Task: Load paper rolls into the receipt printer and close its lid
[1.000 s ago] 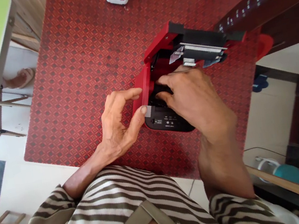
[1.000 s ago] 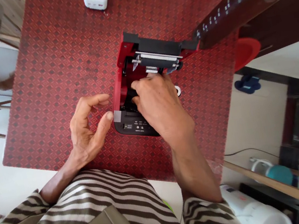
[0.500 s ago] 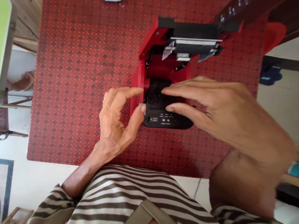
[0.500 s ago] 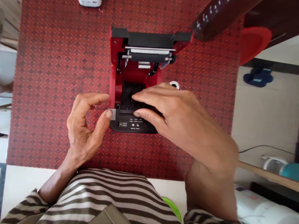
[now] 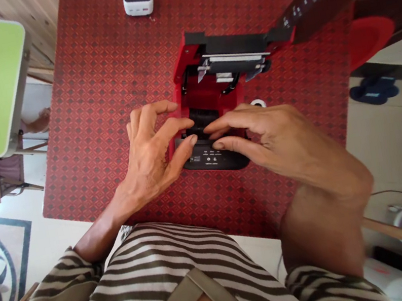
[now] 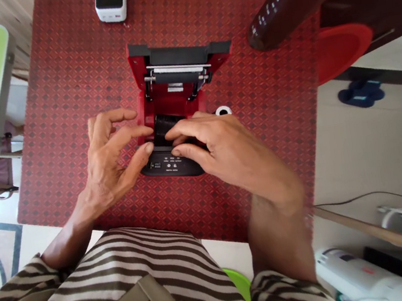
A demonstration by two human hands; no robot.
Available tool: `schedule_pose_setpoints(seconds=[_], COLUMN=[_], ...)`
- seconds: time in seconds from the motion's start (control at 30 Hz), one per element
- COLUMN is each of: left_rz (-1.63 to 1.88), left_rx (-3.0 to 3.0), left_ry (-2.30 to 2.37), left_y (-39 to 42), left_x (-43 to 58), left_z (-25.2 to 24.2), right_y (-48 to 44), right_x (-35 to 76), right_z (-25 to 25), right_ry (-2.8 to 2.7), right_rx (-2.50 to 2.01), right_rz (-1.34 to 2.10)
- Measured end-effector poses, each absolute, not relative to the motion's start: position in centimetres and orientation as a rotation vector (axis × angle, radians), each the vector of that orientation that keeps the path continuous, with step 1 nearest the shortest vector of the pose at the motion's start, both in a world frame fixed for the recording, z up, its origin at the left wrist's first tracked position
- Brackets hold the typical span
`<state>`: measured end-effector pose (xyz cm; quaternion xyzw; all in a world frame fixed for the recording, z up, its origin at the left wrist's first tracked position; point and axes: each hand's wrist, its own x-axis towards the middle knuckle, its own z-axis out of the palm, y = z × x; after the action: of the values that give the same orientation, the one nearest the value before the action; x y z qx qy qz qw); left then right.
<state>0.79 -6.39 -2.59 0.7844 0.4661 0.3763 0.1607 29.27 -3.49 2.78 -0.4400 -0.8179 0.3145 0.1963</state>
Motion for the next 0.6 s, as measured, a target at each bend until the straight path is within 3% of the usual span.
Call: schedule_pose_setpoints(seconds=[0.3, 0.6], left_rz=[0.994, 0.889], left_rx=[2.297, 2.263], left_ry=[1.243, 1.283], left_y=[-5.3, -4.9], left_x=[0.9, 1.2], left_z=[-2.7, -2.2], right_y=[-1.8, -3.1], right_x=[29.6, 28.6], right_z=[3.8, 3.1], right_ry=[-2.268, -2.258], right_rx=[-1.285, -1.416], right_rz=[1.058, 0.829])
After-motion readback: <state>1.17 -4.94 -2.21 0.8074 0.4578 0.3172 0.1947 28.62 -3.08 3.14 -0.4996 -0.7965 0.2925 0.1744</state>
